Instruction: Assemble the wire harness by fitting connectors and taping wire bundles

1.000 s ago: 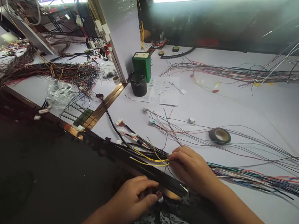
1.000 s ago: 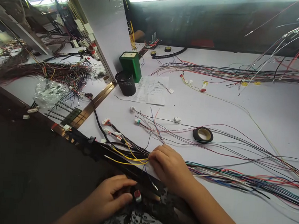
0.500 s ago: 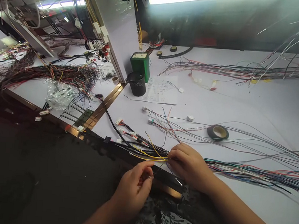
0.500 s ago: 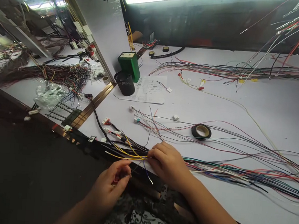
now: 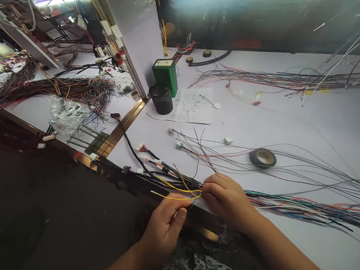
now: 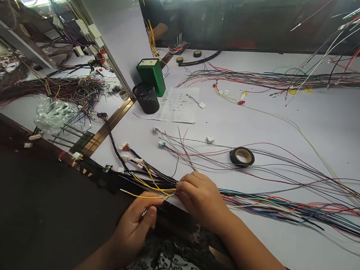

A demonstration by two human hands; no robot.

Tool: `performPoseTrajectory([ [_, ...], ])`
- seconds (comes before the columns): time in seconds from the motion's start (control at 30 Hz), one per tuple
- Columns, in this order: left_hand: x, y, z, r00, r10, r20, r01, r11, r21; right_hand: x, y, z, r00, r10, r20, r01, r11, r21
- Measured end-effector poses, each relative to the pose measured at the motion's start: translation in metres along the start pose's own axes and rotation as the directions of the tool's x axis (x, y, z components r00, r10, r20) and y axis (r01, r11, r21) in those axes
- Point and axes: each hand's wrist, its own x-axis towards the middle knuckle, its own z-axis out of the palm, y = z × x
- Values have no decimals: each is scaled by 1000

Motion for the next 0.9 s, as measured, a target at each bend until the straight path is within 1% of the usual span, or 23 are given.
performPoseTrajectory([
  [0.03, 1, -1, 1, 994, -108, -31, 103, 985, -135, 0, 0, -1, 1000, -1, 4, 1, 1000, 3],
  [0.07, 3, -1, 3, 972, -231, -38, 212, 937, -278, 0, 0, -2, 1000, -3, 11, 3, 1000, 6],
  [0.1, 6, 0, 3, 937, -349, -19, 311, 857, -410, 0, 0, -3, 1000, -12, 20, 11, 1000, 10],
  [0.13, 10, 2, 4, 898, -440, 13, 382, 766, -517, 0, 0, -4, 999, -26, 28, 25, 1000, 15],
  [0.17, 13, 5, 3, 867, -497, 46, 424, 684, -594, -1, 0, -6, 998, -43, 37, 43, 999, 20],
  [0.2, 15, 8, 2, 848, -524, 74, 443, 625, -643, -1, 0, -7, 997, -59, 47, 58, 998, 23],
  [0.23, 17, 12, 1, 841, -532, 100, 451, 587, -673, -2, 0, -8, 996, -71, 56, 70, 997, 26],
  [0.27, 18, 15, -1, 844, -523, 121, 448, 563, -694, -3, 1, -9, 995, -80, 60, 78, 997, 28],
  [0.3, 18, 19, -4, 856, -500, 131, 431, 551, -715, -3, 1, -9, 995, -83, 62, 82, 996, 30],
  [0.37, 15, 28, -9, 892, -434, 125, 372, 550, -747, -4, 2, -9, 995, -77, 60, 74, 996, 44],
  [0.43, 12, 35, -15, 917, -384, 105, 326, 575, -750, -4, 3, -8, 996, -70, 54, 67, 996, 63],
  [0.5, 9, 40, -21, 925, -362, 118, 326, 594, -736, -3, 4, -6, 995, -78, 61, 75, 995, 59],
  [0.6, 4, 44, -28, 922, -332, 202, 365, 565, -739, -3, 4, -5, 992, -110, 66, 109, 994, 12],
  [0.67, 1, 45, -32, 922, -304, 238, 376, 567, -733, -3, 5, -4, 994, -99, 54, 99, 995, 1],
  [0.7, -1, 45, -32, 925, -295, 238, 372, 589, -717, -3, 5, -4, 996, -79, 43, 79, 997, 10],
  [0.77, -6, 46, -33, 941, -271, 204, 335, 663, -670, -4, 5, -3, 1000, -21, 19, 20, 999, 42],
  [0.83, -10, 45, -33, 955, -256, 148, 292, 748, -595, -4, 4, -2, 1000, 21, 6, -21, 997, 71],
  [0.9, -13, 43, -34, 973, -222, 70, 228, 845, -485, -3, 4, -2, 1000, 18, 8, -19, 997, 76],
])
